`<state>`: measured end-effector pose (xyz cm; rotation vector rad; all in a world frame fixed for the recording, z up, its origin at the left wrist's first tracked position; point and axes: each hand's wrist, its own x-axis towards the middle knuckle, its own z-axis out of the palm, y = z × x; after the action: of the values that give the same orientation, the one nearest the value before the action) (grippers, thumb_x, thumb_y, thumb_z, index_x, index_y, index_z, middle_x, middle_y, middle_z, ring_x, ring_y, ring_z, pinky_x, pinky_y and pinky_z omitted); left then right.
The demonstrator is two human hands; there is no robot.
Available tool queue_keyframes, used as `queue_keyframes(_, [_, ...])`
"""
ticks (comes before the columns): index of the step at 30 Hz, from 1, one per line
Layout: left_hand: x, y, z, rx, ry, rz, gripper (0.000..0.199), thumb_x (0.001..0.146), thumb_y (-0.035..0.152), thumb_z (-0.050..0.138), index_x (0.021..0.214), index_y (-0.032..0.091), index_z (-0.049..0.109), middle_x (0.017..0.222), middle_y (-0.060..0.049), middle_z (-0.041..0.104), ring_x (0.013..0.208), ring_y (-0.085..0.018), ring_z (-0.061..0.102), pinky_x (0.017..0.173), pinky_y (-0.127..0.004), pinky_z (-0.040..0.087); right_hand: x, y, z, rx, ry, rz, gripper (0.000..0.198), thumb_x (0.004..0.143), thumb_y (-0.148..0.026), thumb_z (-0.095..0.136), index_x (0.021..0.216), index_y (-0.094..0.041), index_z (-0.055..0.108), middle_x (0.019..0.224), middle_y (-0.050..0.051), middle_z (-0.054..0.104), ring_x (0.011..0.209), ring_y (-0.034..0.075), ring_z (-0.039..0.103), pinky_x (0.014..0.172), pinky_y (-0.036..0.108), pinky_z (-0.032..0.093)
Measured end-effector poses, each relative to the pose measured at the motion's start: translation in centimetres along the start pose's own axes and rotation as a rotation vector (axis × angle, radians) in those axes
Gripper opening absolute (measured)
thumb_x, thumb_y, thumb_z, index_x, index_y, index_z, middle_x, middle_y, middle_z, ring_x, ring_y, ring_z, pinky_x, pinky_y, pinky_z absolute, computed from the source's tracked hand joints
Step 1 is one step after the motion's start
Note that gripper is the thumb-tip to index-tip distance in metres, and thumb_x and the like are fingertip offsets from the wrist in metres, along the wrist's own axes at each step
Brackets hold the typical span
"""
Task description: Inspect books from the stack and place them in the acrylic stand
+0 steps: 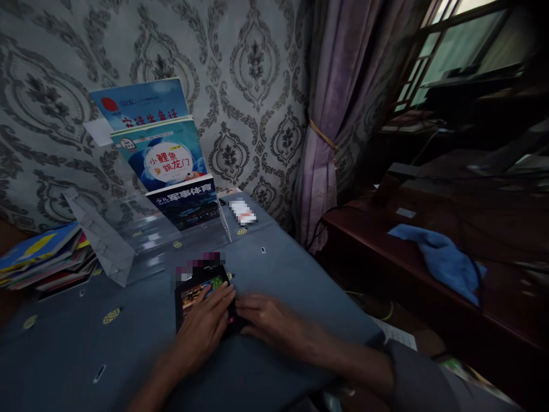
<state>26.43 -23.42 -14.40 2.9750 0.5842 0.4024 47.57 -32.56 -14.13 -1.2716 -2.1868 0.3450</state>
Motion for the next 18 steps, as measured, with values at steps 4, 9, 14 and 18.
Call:
queue_keyframes(4, [-0.1,0.6,0.0,-0.001,-0.024,-0.012,0.046,0.103,0.02,0.037,0.148,0.024,0.046,0.151,-0.005,0.052,0.142,-0.02,0.045,0.12,-0.05,0.037,0.0,0.2,0.1,0.003,-0.049,-0.002,0.018,0.089,-0.015,0.07,0.107,-0.015,0.071,0.109,0.008,0.074,0.106,0.02,0.068,0.094,0.032,0.056])
queue_keyframes(9, [-0.4,1.6,-0.3,-0.015,-0.017,0.001,0.05,0.102,0.019,0.039,0.152,0.027,0.041,0.151,-0.004,0.052,0.142,-0.019,0.045,0.121,-0.048,0.035,-0.3,0.3,0.5,-0.097,-0.005,-0.019,0.004,0.091,-0.019,0.069,0.092,-0.018,0.072,0.091,0.005,0.073,0.09,0.018,0.068,0.082,0.029,0.057])
queue_keyframes(14, [-0.8,2.8,-0.8,-0.03,-0.069,-0.003,0.054,0.101,0.017,0.04,0.154,0.026,0.035,0.152,-0.005,0.051,0.143,-0.02,0.044,0.12,-0.051,0.036,-0.6,0.8,1.3,-0.209,0.054,-0.053,0.007,0.09,-0.024,0.071,0.086,-0.018,0.07,0.086,0.004,0.072,0.085,0.019,0.067,0.082,0.032,0.056])
queue_keyframes(18, [-1.3,3.6,-0.7,-0.023,-0.062,0.016,0.054,0.101,0.016,0.039,0.154,0.026,0.036,0.15,-0.005,0.053,0.142,-0.021,0.046,0.121,-0.051,0.035,-0.7,0.9,1.5,-0.211,0.069,-0.057,0.008,0.091,-0.022,0.069,0.084,-0.018,0.069,0.082,0.003,0.07,0.081,0.019,0.066,0.078,0.031,0.056])
